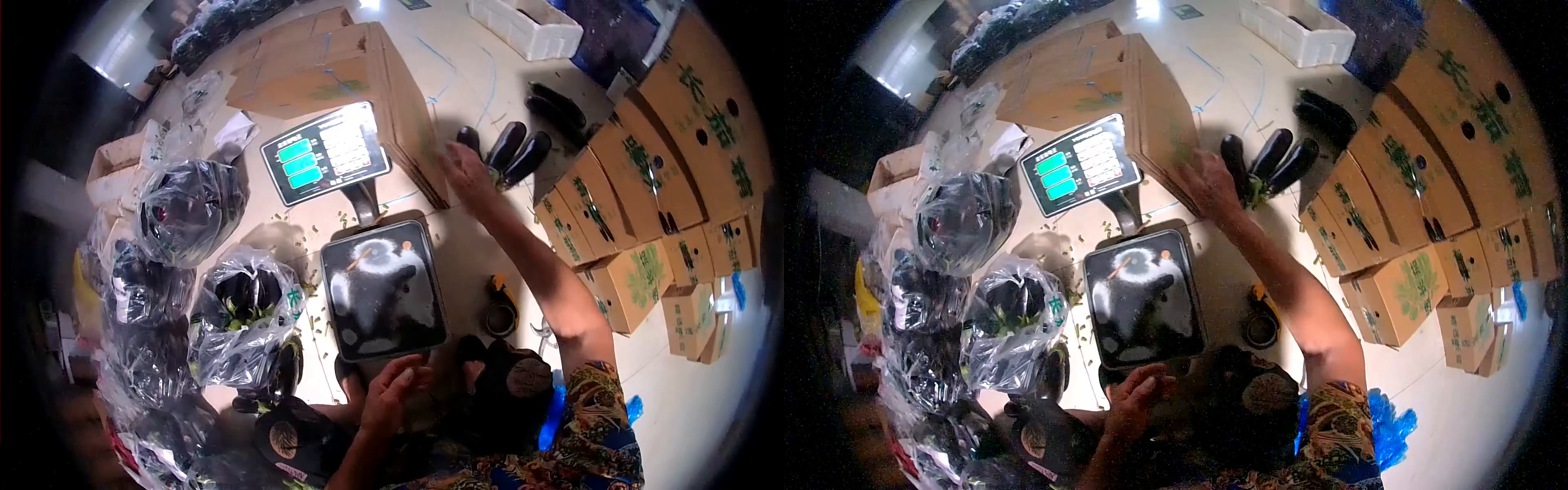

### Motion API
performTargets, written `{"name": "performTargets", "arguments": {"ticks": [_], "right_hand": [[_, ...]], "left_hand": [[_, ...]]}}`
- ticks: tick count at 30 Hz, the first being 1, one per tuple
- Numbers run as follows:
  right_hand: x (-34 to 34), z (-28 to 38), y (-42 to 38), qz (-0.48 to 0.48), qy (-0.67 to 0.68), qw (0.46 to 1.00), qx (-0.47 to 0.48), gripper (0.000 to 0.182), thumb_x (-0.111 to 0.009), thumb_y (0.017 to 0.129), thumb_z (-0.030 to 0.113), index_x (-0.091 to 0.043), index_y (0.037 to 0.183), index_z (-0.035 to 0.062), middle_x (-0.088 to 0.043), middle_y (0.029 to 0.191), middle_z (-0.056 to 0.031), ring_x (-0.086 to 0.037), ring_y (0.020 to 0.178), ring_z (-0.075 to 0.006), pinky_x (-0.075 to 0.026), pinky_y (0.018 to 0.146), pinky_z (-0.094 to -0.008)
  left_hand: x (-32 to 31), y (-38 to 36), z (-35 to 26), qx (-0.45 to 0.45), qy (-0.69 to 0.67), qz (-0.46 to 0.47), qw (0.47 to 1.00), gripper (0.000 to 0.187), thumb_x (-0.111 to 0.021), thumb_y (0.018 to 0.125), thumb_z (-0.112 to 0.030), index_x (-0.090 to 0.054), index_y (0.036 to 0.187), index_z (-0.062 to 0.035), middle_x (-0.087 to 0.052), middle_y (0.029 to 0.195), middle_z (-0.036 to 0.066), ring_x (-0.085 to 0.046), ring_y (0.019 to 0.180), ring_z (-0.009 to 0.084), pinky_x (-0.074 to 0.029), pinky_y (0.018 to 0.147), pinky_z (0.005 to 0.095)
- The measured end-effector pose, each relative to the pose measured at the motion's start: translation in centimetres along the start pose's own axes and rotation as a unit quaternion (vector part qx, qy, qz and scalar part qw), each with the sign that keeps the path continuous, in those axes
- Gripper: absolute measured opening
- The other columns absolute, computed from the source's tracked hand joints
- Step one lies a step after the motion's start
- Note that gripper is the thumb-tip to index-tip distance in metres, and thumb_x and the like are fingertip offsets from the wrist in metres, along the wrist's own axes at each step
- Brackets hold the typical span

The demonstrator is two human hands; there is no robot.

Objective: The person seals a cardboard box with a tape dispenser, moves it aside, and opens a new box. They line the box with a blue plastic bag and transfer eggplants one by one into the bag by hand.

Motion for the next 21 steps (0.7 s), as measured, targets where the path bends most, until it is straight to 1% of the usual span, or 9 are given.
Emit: {"name": "performTargets", "arguments": {"ticks": [2,4,6,9,11,13,15,18,21], "right_hand": [[-2.2,1.0,3.0,-0.01,-0.03,0.999,-0.04,0.077,-0.057,0.087,0.057,-0.045,0.132,-0.0051,-0.056,0.122,-0.0256,-0.056,0.11,-0.0338,-0.043,0.095,-0.0353],[-3.8,1.2,4.8,-0.018,-0.052,0.996,-0.064,0.084,-0.055,0.084,0.063,-0.045,0.133,-0.0046,-0.055,0.123,-0.0262,-0.054,0.113,-0.0357,-0.041,0.097,-0.0363],[-4.8,1.9,5.1,-0.007,-0.019,0.993,-0.116,0.082,-0.055,0.085,0.063,-0.046,0.133,-0.0039,-0.052,0.128,-0.0275,-0.051,0.119,-0.0369,-0.038,0.101,-0.0378],[-5.3,2.2,6.2,0.025,-0.041,0.996,-0.078,0.072,-0.052,0.089,0.055,-0.047,0.131,-0.0036,-0.053,0.127,-0.0275,-0.051,0.12,-0.0361,-0.038,0.101,-0.0376],[-3.4,4.2,6.0,0.0,-0.128,0.991,0.032,0.059,-0.054,0.088,0.044,-0.05,0.124,-0.0035,-0.055,0.124,-0.027,-0.054,0.113,-0.039,-0.043,0.095,-0.0431],[-0.8,5.4,6.1,-0.1,-0.171,0.971,0.135,0.043,-0.053,0.088,0.031,-0.055,0.115,-0.0018,-0.061,0.114,-0.0259,-0.06,0.1,-0.0404,-0.047,0.086,-0.0483],[1.3,3.9,7.2,-0.098,-0.247,0.964,0.015,0.042,-0.051,0.088,0.033,-0.058,0.111,-0.0012,-0.064,0.105,-0.0267,-0.061,0.099,-0.0417,-0.048,0.085,-0.0483],[2.5,2.9,7.8,-0.03,-0.371,0.922,-0.104,0.041,-0.052,0.086,0.032,-0.062,0.105,-0.0021,-0.065,0.101,-0.0267,-0.061,0.099,-0.0432,-0.048,0.087,-0.0476],[4.2,0.5,8.7,-0.033,-0.37,0.923,-0.102,0.041,-0.053,0.082,0.031,-0.063,0.102,-0.0032,-0.064,0.103,-0.0273,-0.06,0.1,-0.044,-0.048,0.087,-0.0481]], "left_hand": [[1.2,-0.1,0.5,0.006,-0.02,-0.022,1.0,0.033,-0.048,0.098,-0.018,-0.052,0.127,-0.0008,-0.063,0.114,0.013,-0.06,0.104,0.0223,-0.048,0.09,0.0336],[1.8,0.1,0.9,0.005,-0.047,-0.032,0.998,0.036,-0.049,0.098,-0.022,-0.05,0.128,-0.0017,-0.061,0.116,0.015,-0.059,0.106,0.0248,-0.049,0.09,0.0372],[1.9,0.2,1.2,0.017,-0.063,-0.029,0.997,0.033,-0.047,0.098,-0.017,-0.051,0.127,-0.0009,-0.062,0.114,0.013,-0.06,0.104,0.022,-0.048,0.09,0.0334],[2.1,0.3,1.4,0.039,-0.084,-0.034,0.995,0.032,-0.046,0.098,-0.015,-0.051,0.127,-0.0008,-0.063,0.114,0.013,-0.061,0.103,0.0202,-0.047,0.09,0.031],[2.4,0.3,2.0,0.054,-0.101,-0.033,0.993,0.032,-0.046,0.098,-0.015,-0.051,0.127,-0.0011,-0.063,0.114,0.013,-0.061,0.103,0.0199,-0.047,0.091,0.0305],[2.6,0.5,2.6,0.061,-0.122,-0.025,0.99,0.032,-0.046,0.099,-0.016,-0.051,0.127,-0.0015,-0.063,0.114,0.013,-0.061,0.103,0.0197,-0.047,0.091,0.0301],[2.5,0.6,2.8,0.056,-0.14,-0.026,0.988,0.032,-0.046,0.098,-0.016,-0.051,0.127,-0.0015,-0.062,0.115,0.013,-0.06,0.103,0.0198,-0.047,0.091,0.03],[2.4,0.5,2.6,0.06,-0.149,-0.026,0.987,0.032,-0.047,0.098,-0.015,-0.051,0.127,-0.0013,-0.063,0.114,0.013,-0.06,0.103,0.0196,-0.047,0.09,0.0295],[2.4,0.4,2.1,0.049,-0.148,-0.03,0.987,0.031,-0.047,0.098,-0.015,-0.051,0.126,-0.001,-0.063,0.112,0.012,-0.061,0.102,0.0195,-0.048,0.089,0.0291]]}}
Point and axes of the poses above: each hand's wrist, its own y-axis towards the middle knuckle, its own x-axis out of the back of the hand, z = x × y, the point moved 10 cm from there along y, towards the middle knuckle
